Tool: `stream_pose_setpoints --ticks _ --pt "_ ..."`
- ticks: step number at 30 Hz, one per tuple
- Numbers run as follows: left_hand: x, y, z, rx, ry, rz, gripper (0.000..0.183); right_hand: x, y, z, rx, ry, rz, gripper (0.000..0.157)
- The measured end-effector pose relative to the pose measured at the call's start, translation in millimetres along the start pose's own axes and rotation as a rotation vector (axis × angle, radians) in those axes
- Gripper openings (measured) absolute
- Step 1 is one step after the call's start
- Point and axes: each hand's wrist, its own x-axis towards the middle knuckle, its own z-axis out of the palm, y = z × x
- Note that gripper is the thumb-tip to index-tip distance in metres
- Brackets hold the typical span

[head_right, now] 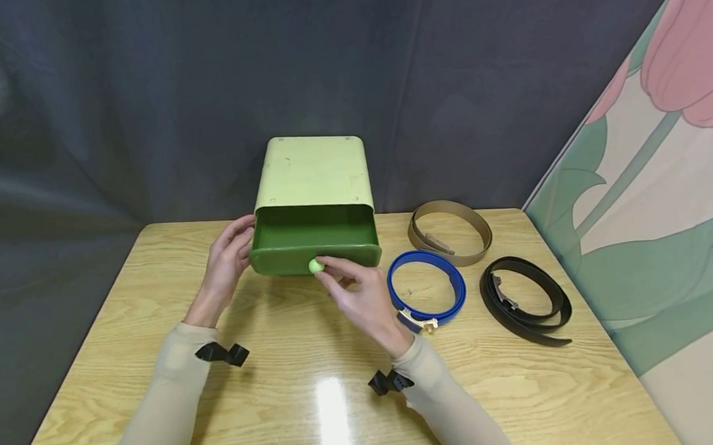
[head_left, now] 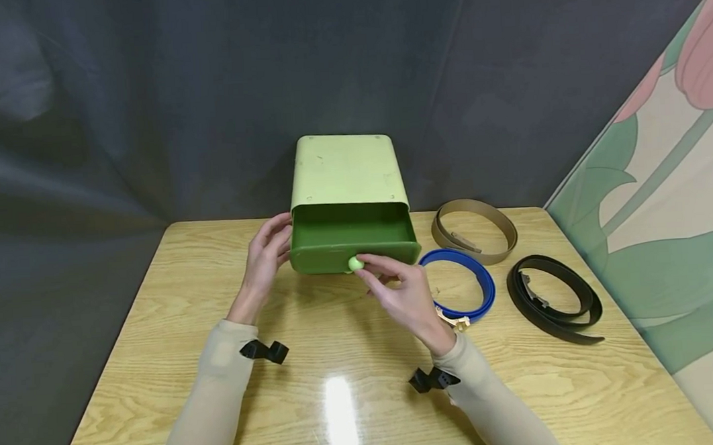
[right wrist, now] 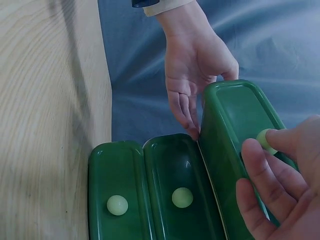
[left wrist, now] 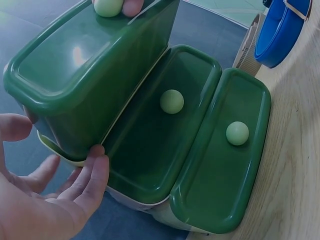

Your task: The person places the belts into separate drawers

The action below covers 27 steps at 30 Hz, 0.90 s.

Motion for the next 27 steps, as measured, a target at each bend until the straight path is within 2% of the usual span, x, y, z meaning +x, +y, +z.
stream_pose_setpoints --ticks 10,27 --pt "-0.2 -0.5 1.3 0.021 -0.011 -0.029 0.054 -5.8 -2.7 -2.0 -0.014 0.0 -0.036 0.024" --pt "-1.5 -1.9 1.7 0.041 -0.059 -0.034 0.063 -16.9 -3.9 0.4 0.001 -0.009 -0.058 0.026"
